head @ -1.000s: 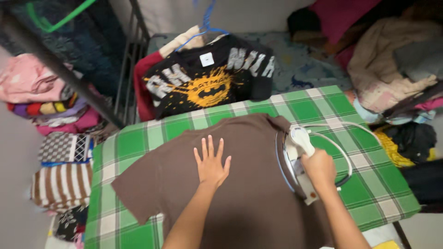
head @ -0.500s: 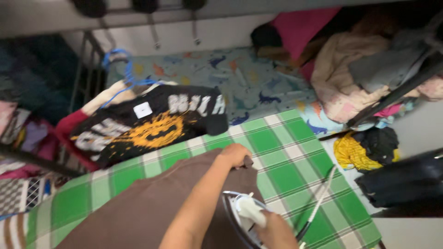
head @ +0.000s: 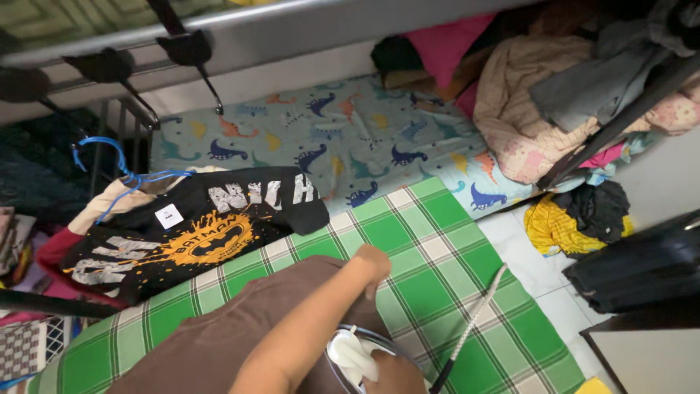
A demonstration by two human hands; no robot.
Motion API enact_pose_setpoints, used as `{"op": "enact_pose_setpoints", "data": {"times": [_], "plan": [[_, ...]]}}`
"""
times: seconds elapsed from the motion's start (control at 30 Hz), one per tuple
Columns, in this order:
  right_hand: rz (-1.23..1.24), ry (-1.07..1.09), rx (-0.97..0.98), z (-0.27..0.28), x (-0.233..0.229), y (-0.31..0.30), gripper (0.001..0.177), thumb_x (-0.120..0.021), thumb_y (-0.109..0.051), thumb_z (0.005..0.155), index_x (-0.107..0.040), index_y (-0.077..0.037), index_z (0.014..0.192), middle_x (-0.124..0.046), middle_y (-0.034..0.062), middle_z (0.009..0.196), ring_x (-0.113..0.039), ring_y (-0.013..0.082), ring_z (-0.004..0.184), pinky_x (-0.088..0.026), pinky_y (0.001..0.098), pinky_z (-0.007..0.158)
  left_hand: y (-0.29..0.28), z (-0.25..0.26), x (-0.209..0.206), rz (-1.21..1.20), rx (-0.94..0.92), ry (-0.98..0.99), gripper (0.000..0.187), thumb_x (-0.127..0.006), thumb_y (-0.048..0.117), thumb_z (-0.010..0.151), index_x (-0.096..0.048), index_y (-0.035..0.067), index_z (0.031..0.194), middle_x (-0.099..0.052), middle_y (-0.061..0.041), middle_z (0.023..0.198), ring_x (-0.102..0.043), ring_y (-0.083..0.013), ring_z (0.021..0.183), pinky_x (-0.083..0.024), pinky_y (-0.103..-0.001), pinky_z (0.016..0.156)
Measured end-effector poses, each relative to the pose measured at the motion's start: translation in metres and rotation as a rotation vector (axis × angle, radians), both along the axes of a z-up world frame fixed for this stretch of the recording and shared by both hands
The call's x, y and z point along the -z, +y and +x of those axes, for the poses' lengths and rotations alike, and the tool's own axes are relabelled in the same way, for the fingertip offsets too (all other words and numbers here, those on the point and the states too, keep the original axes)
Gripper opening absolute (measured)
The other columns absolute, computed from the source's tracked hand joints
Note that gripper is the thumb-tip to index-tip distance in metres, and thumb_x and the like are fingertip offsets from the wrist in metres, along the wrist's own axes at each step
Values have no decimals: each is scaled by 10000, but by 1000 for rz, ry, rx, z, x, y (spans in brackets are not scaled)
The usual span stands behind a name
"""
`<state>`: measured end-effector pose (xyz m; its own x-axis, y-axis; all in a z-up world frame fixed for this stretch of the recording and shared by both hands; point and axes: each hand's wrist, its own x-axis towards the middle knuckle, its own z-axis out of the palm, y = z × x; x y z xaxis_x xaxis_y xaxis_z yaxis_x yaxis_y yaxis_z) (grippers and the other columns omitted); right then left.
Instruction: The person irons a brown t-shirt on a green plaid ironing board, smoothing the fabric with both hands and using a white iron. After ironing, the person places the t-shirt on a blue hanger and hangs it on a metal rack.
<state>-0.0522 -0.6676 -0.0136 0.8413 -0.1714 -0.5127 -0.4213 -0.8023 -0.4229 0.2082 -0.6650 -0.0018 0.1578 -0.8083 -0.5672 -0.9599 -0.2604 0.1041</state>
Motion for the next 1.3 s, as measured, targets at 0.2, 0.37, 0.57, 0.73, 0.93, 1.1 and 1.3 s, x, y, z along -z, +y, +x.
{"op": "enact_pose_setpoints", "data": {"times": [0.2, 0.37, 0.57, 0.73, 0.93, 1.1, 1.3], "plan": [[221, -250, 72, 0, -4, 15, 652, -790, -483, 816, -627, -14, 1238, -704, 266, 1084, -701, 427, 1045, -551, 469, 939, -20, -7, 47, -58, -23, 430, 183, -818, 189, 664, -800, 199, 846, -799, -39, 848, -768, -233, 792, -592, -414, 694], [502, -385, 206, 8, -6, 38, 596, -728, -440, 844, -630, 3, 1231, -727, 265, 1124, -706, 405, 1089, -545, 439, 925, 13, 12, 29, -566, -135, 620, 371, -802, 157, 712, -736, 172, 1077, -758, -77, 1051, -750, -234, 902, -600, -393, 791], [203, -607, 122, 21, 6, 62, 532, -732, -414, 922, -638, 8, 1231, -686, 312, 1115, -697, 430, 1031, -566, 443, 884, 61, 61, -1, -689, -544, 81, 753, -898, 515, 689, -633, 60, 1227, -622, -164, 1267, -566, -399, 1178, -484, -494, 871], [417, -492, 520, 38, -32, 87, 594, -761, -379, 812, -621, -22, 1265, -747, 228, 925, -752, 393, 896, -582, 434, 769, 75, 91, 39, -476, -553, 420, 656, -830, 588, 734, -654, 36, 1039, -685, -140, 1061, -669, -327, 1025, -538, -418, 903], [221, -652, 751, 90, -50, 116, 470, -719, -385, 868, -652, 33, 1072, -714, 272, 834, -712, 448, 820, -550, 482, 699, 78, 94, 24, -718, -831, 479, 524, -785, 504, 750, -593, 125, 1056, -750, -161, 975, -724, -321, 937, -560, -430, 850], [115, -718, 834, 159, -53, 102, 523, -706, -402, 904, -628, 44, 1164, -702, 302, 883, -697, 476, 839, -538, 510, 728, 132, 93, 25, -588, -1070, 10, 450, -432, 456, 1043, -644, 70, 1134, -719, -215, 1145, -679, -409, 1092, -525, -529, 939], [-93, -510, 582, 228, -65, 36, 454, -740, -404, 847, -724, 6, 1042, -728, 262, 965, -708, 457, 905, -557, 528, 797, 184, 56, 53, -609, -900, 28, 660, -531, 575, 906, -611, 19, 1252, -620, -236, 1284, -631, -477, 1106, -515, -554, 853]]}}
